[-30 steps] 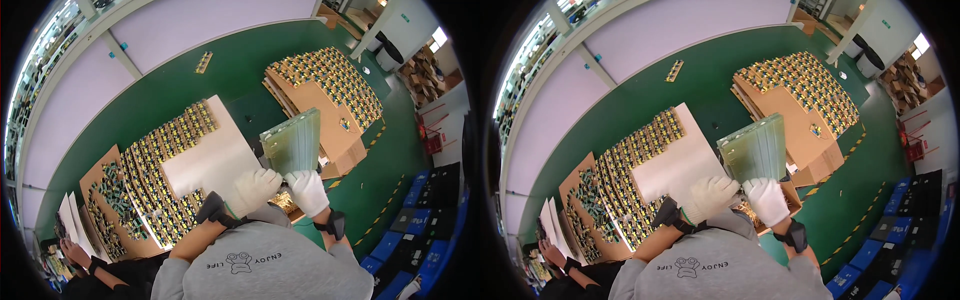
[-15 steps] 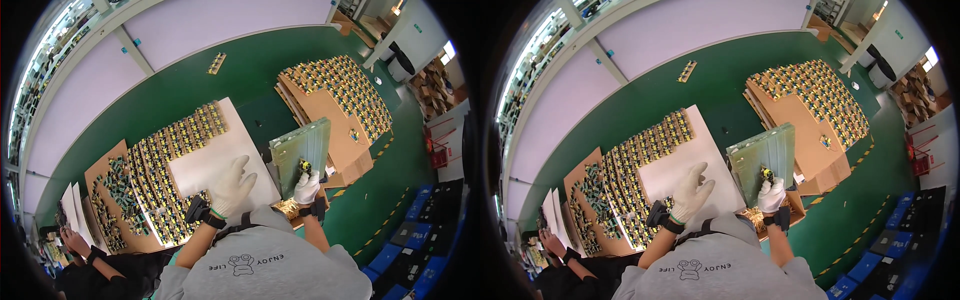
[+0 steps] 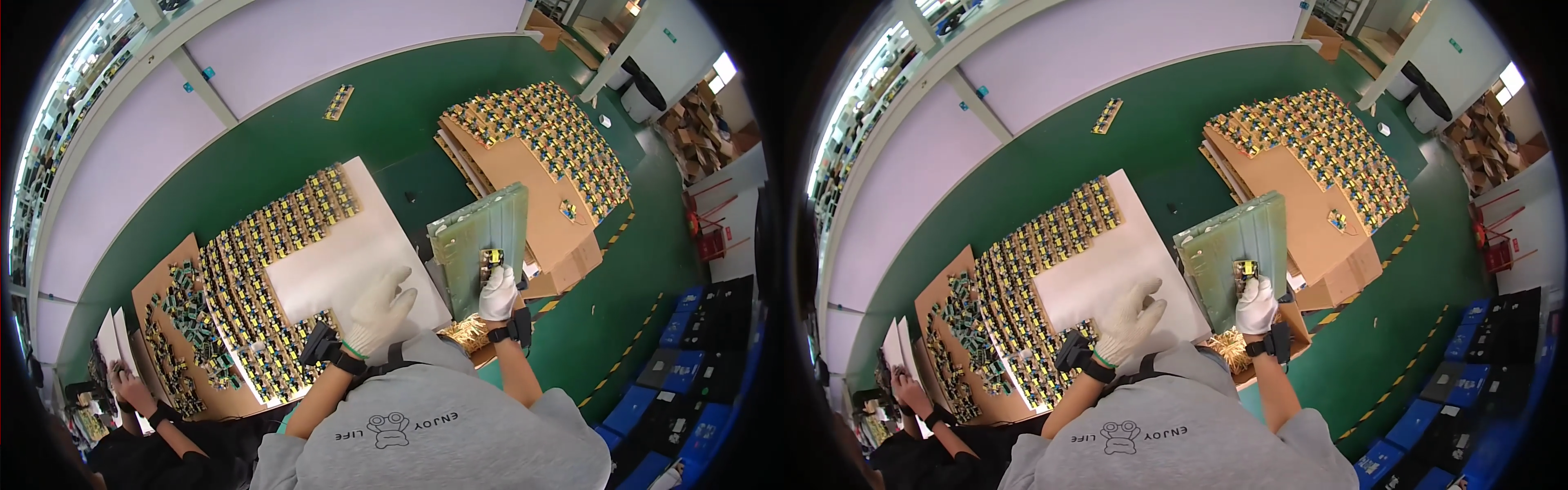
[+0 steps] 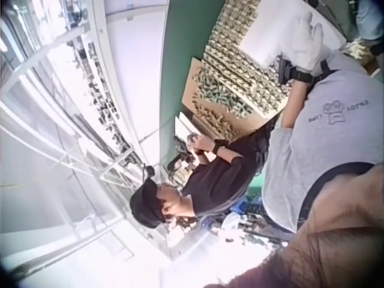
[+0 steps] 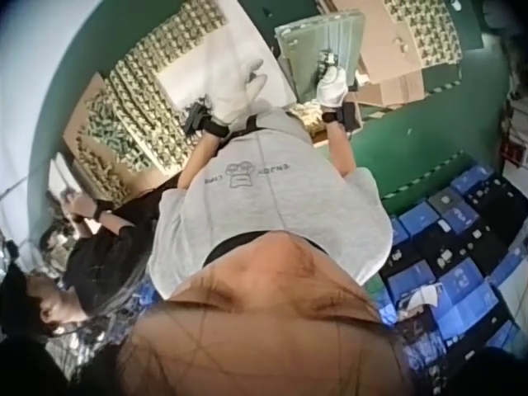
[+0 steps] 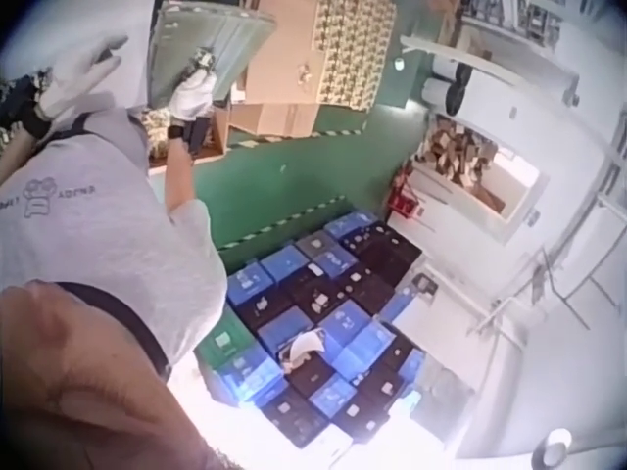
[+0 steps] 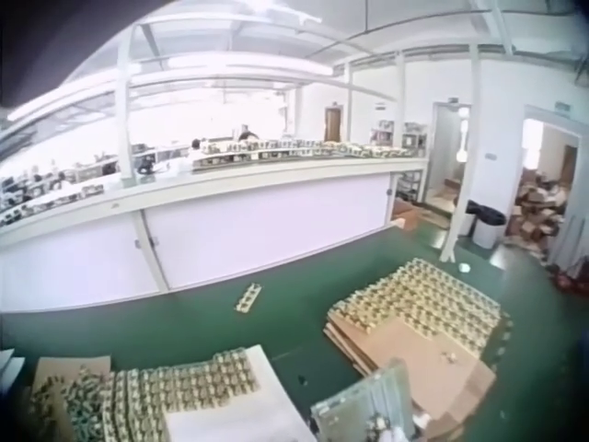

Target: The person sorts circuit boards by hand, picking them up from a pile and placing them onto a cardboard sheet. They then pick up a larger board, place a smaller circuit board onto it, and set the combined unit onto a separate cardboard sheet.

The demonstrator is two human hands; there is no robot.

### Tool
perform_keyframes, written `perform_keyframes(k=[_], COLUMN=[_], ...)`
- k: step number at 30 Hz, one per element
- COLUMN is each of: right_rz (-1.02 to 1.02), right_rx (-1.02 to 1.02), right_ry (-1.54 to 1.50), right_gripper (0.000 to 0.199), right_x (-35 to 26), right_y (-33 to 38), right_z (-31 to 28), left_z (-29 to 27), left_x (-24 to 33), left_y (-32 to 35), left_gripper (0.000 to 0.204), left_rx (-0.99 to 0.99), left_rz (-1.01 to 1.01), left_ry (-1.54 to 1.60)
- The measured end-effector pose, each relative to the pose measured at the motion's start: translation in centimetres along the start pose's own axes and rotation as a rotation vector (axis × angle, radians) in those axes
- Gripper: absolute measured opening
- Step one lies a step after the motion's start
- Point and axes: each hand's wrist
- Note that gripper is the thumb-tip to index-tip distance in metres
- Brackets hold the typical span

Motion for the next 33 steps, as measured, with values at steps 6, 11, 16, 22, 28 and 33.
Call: perform_keyframes(k=[6,11,16,22,28,33], right_rz=[0.237,0.308,0.219,0.05,0.326,0.521], right_rx=[0.088,-0.186,-0.803,-0.501,-1.09,-1.014], right_ry=[-0.19,-0.568,-0.606,-0.528,-0.397,-0.478], right_gripper=[0.03,0.031,0.045,0.04,0.057,0.052], right_x=[-2.7,-9.1,-8.6,-13.9,-12.2,-10.9], right_y=[1.6,3.4,3.4,3.1,4.1,5.0], right_z=[-1.0,-0.5,2.1,9.1,15.5,19.1], left_z=[-0.9,0.4,0.6,-0.7,-3.0,-4.4], left_x=[1.9,2.8,-0.4,-3.3,-5.2,-7.8], left_y=[0.6,1.5,2.7,6.2,7.1,5.8], left_gripper=[0.043,0.054,0.07,0.046,0.049,0.048], left_rx=[-0.199,-0.135,-0.041,0.279,0.173,-0.01], left_rz=[0.017,0.086,-0.142,-0.301,-0.325,-0.356], left_ry=[0.112,0.141,0.368,-0.467,-0.619,-0.588])
Point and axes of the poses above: each hand's wrist, its own y-axis away from the middle knuckle, its own z-axis out of the palm, x = y × z, and after that the axes turned 14 degrees about -y, right-handed
